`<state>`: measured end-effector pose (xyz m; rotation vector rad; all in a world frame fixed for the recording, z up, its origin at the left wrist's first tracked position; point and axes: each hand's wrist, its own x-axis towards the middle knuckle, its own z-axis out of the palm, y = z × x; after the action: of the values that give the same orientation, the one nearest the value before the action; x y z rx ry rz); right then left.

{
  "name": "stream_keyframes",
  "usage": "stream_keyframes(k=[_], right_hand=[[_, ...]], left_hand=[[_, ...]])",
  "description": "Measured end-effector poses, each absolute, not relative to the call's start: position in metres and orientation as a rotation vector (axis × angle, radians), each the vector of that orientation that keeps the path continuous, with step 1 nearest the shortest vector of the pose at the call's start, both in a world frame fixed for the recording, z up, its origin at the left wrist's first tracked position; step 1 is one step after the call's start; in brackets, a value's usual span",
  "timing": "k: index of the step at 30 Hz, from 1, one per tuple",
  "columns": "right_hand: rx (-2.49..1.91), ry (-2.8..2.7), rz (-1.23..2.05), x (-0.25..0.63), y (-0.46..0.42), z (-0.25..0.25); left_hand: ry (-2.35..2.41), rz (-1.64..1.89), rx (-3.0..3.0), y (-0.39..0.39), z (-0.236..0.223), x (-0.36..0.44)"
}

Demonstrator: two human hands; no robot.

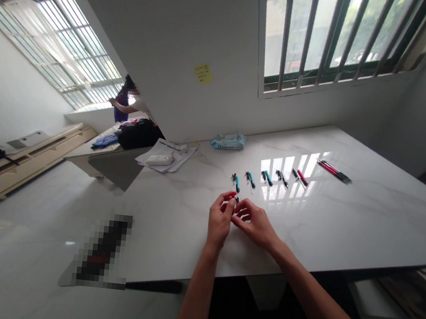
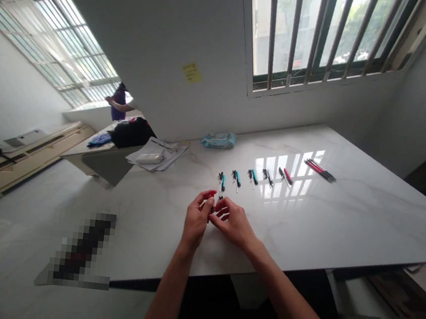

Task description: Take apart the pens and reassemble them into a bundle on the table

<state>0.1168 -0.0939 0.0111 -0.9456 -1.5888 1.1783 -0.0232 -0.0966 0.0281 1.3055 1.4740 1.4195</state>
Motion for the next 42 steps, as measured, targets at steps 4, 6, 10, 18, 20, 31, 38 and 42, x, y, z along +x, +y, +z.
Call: stream_keyframes(k=[4,6,10,18,20,31,38,42], right_hand=[[-0.966,-1.419,1.259,0.116,-0.107,0.010],[-0.962,-1.380,1.305,0.118,-0.111,0.011],[-0.947,-1.346,1.308,0.120,-0.116,0.013],[-0.968,-1.071,1.269,0.137,-0.110,0.015],[-0.950,-0.972,1.278,0.141,-0.106,0.017],[-0.953,-0.973,1.272,0.147,-0.099,0.027],[-0.985,-1.093,1.147,0.144,-0.097,0.031],[-1.019,-1.059,1.013,0.143,-0.095,0.032]], left_hand=[[1.269,1.532,1.117,-0.109,0.037,-0.012],[1.237,1.574,1.061,-0.112,0.038,-0.008],[1.241,1.619,0.993,-0.114,0.036,-0.006],[1.272,1.604,0.820,-0.125,0.026,-0.011],[1.215,1.530,0.766,-0.130,0.024,-0.007],[1.141,1.422,0.574,-0.141,0.021,0.012],[1.157,1.423,0.587,-0.139,0.015,0.007],[1.211,1.455,0.652,-0.138,0.012,0.001]])
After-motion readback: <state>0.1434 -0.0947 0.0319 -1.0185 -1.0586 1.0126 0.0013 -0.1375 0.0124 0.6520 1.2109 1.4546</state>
